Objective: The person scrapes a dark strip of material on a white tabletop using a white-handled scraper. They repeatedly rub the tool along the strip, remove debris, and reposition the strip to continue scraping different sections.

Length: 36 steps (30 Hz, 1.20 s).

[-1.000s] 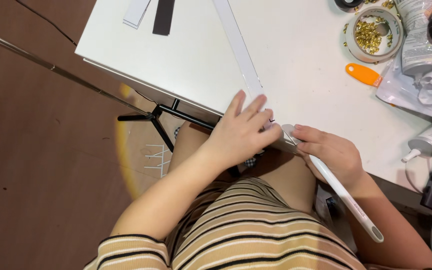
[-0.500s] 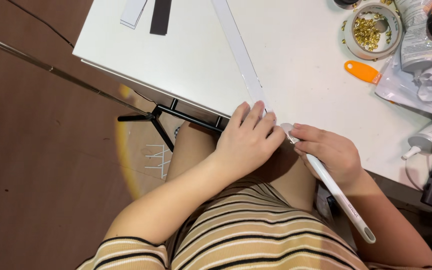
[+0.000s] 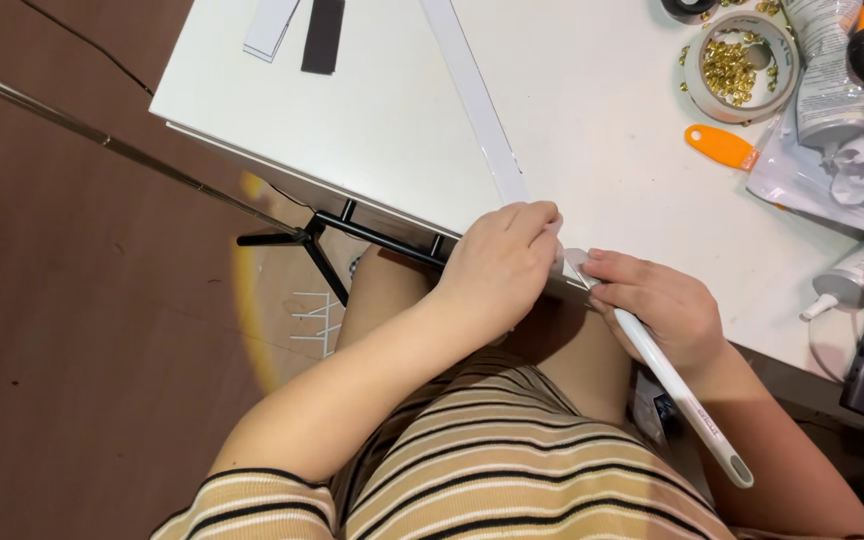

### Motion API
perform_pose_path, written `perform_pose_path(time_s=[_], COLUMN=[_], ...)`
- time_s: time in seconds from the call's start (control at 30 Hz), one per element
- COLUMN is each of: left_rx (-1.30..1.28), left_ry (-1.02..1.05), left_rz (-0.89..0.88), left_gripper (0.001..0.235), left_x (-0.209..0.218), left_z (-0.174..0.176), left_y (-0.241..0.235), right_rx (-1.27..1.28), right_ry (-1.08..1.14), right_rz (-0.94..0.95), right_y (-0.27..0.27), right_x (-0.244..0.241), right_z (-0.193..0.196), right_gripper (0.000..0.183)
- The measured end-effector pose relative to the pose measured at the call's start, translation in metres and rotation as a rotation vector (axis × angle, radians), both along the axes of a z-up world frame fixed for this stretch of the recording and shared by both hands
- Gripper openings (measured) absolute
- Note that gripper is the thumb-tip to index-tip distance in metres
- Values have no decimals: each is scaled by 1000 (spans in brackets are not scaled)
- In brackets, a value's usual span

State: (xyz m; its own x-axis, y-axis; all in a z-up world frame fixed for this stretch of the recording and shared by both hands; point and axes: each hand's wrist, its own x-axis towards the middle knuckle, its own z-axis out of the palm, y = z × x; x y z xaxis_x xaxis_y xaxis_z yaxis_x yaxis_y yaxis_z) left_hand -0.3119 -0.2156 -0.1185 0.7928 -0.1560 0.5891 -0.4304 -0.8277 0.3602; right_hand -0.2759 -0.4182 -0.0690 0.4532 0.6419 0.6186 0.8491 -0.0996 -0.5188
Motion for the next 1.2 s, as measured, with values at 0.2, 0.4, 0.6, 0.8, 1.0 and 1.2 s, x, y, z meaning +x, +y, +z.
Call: perform_pose_path(time_s=[0.2, 0.4, 0.6, 0.8, 1.0, 1.2], left_rx=[80, -19, 113, 4, 6, -128], left_ry=[-88, 71, -129, 67, 144, 187], left_rz=[46, -134, 13, 37, -2, -102], left_gripper=[12, 15, 7, 15, 12, 9], left_x=[8, -7, -10, -9, 6, 16], left_z=[-18, 19, -7, 9, 12, 14], left_y=[4, 15, -5, -2, 15, 28], right_rx=[6, 4, 8, 5, 20, -5], right_ry=[11, 33, 22, 37, 24, 45], right_rz=[18, 24, 32, 38, 51, 59], right_y=[1, 0, -3, -2, 2, 14], right_x=[-3, -2, 1, 0, -3, -8], right_z=[6, 8, 6, 7, 10, 24], right_gripper=[2, 3, 4, 3, 4, 8])
